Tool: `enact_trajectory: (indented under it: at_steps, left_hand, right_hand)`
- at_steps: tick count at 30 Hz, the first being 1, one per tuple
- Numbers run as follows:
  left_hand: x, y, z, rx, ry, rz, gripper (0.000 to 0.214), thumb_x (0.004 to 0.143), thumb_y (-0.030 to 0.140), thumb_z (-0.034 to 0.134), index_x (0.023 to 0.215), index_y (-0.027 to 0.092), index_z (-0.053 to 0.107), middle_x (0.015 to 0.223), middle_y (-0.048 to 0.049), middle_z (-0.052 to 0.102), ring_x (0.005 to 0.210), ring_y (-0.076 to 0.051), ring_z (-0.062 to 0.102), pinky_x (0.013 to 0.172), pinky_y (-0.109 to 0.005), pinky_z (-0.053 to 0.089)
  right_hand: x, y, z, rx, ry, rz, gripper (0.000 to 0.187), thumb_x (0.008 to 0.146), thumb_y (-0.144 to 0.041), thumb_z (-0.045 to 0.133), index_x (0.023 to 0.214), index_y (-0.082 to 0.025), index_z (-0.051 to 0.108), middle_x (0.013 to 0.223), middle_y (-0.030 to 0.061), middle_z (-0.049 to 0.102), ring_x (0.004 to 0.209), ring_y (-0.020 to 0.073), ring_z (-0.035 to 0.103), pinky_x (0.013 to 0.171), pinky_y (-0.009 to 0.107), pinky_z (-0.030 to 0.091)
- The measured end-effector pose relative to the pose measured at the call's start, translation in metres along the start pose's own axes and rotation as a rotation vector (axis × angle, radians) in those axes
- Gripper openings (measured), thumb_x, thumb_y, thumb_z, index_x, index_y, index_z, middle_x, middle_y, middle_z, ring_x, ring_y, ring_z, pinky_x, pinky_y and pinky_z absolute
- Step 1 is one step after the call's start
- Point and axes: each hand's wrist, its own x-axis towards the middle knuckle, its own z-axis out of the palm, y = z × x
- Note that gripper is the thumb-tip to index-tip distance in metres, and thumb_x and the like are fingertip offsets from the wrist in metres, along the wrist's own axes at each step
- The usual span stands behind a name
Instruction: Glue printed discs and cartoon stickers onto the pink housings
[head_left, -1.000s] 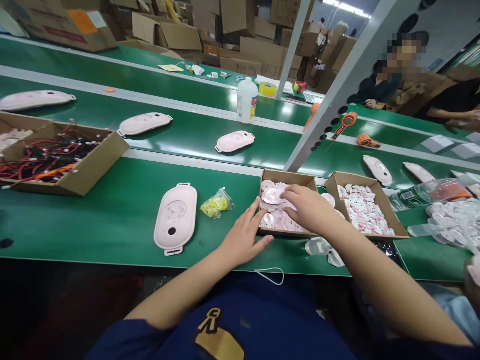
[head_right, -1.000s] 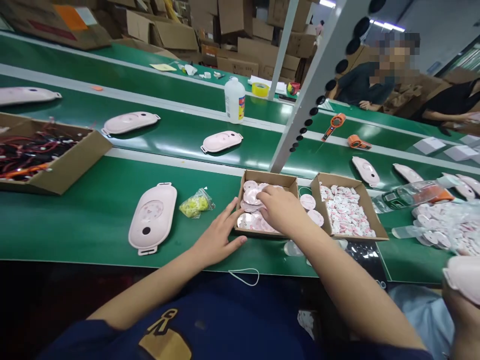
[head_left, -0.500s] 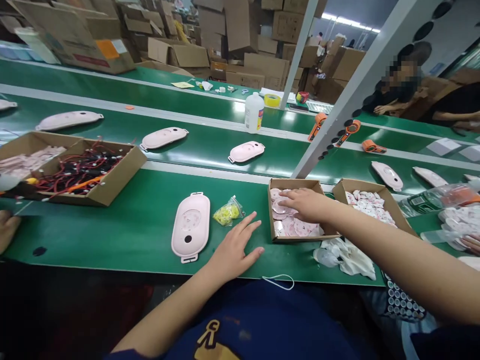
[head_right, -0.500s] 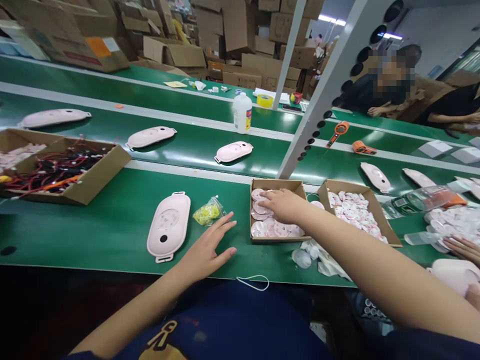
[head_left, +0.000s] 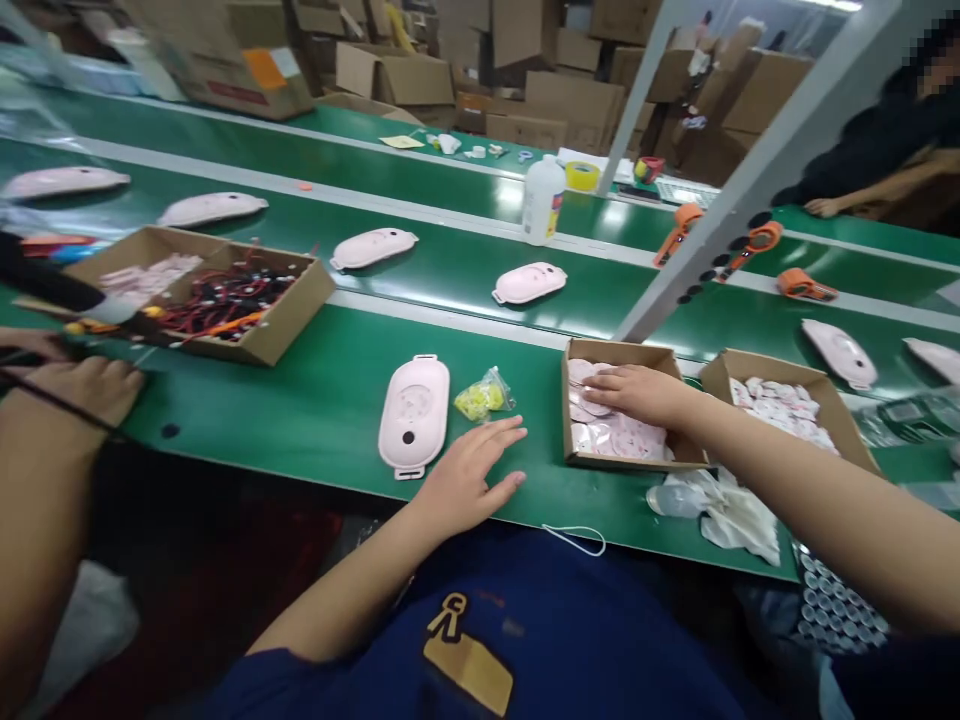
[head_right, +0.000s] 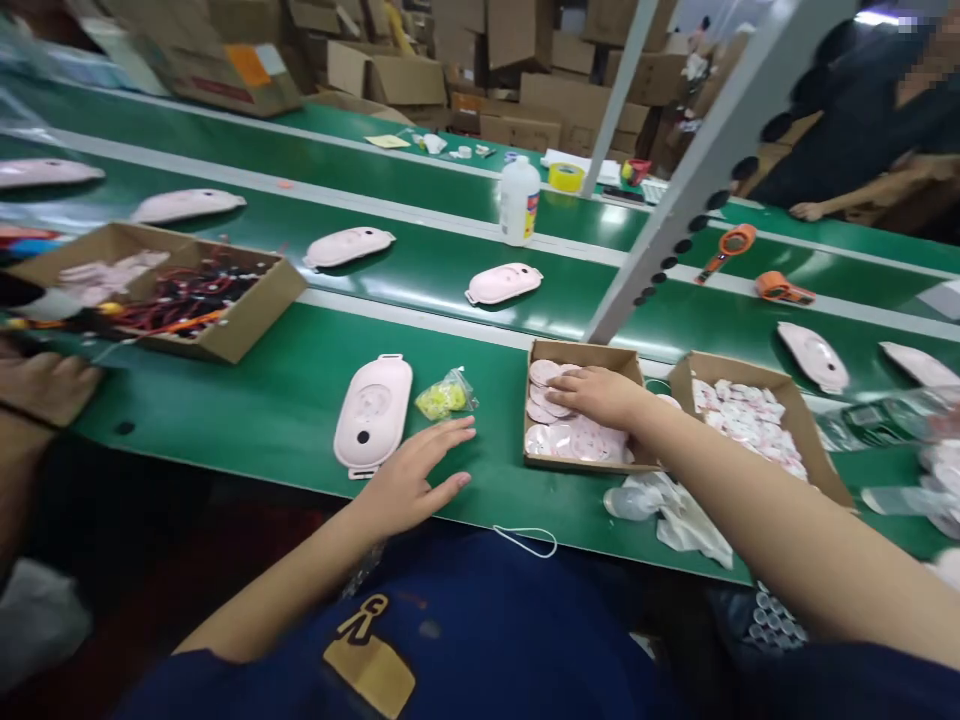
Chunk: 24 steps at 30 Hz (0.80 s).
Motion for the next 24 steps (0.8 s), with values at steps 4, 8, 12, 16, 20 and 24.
enact_trajectory:
  at_steps: [4,8,12,16,20,24]
  left_hand:
    - [-0.024,-0.046,-0.036,0.176,0.269,-0.422,0.041,0.095,0.04,0.043,0.128,0.019,0.055,0.136,-0.0137,0.06,0.131,-0.028,0.052,0.114,-0.044,0.036]
    - [-0.03,-0.091,-0.059,0.159,0.265,-0.786,0.057,0.089,0.049,0.046,0.134,0.013,0.052,0.14,-0.0209,0.054,0.13,-0.038,0.049,0.108,-0.052,0.037]
    - [-0.022,-0.11,-0.064,-0.021,0.182,-0.781,0.055,0.077,0.05,0.062,0.119,0.016,0.063,0.119,-0.0156,0.068,0.109,-0.037,0.063,0.092,-0.047,0.049]
    - [-0.018,-0.108,-0.059,-0.217,0.246,-0.771,0.059,0.067,0.051,0.072,0.113,0.014,0.063,0.116,-0.0161,0.069,0.105,-0.037,0.065,0.088,-0.046,0.052]
    - [-0.022,-0.093,-0.047,-0.413,0.412,-0.742,0.082,0.061,0.054,0.076,0.128,0.014,0.05,0.129,-0.0189,0.061,0.114,-0.035,0.062,0.09,-0.044,0.053]
    - [-0.018,-0.054,-0.033,-0.773,0.597,-0.647,0.083,0.059,0.05,0.082,0.129,0.02,0.047,0.125,-0.0142,0.064,0.111,-0.031,0.064,0.087,-0.041,0.056]
  right_hand:
    - [-0.018,0.012,0.012,-0.028,0.043,-0.022,0.049,0.097,-0.013,0.04,0.142,-0.028,0.051,0.151,0.0059,0.048,0.137,0.0297,0.046,0.111,0.055,0.034]
    - [-0.027,0.011,0.02,-0.047,0.077,-0.002,0.053,0.097,-0.009,0.033,0.14,-0.032,0.053,0.151,0.001,0.048,0.139,0.0262,0.044,0.115,0.055,0.027]
    - [-0.028,0.007,0.013,-0.101,0.114,0.063,0.049,0.093,-0.02,0.047,0.14,-0.032,0.053,0.154,0.0032,0.044,0.139,0.0303,0.043,0.115,0.057,0.025]
    - [-0.048,0.004,-0.017,-0.198,0.269,0.237,0.057,0.088,-0.033,0.06,0.143,-0.031,0.047,0.16,0.0079,0.031,0.139,0.0364,0.04,0.114,0.063,0.024]
    - [-0.096,-0.026,-0.056,-0.279,0.564,0.43,0.054,0.09,-0.038,0.062,0.142,-0.032,0.048,0.16,0.0097,0.028,0.137,0.0362,0.043,0.116,0.063,0.023]
    - [-0.124,-0.11,-0.071,-0.038,0.977,0.522,0.075,0.087,-0.031,0.065,0.151,-0.044,0.027,0.162,-0.0001,0.02,0.143,0.0376,0.031,0.116,0.061,0.032]
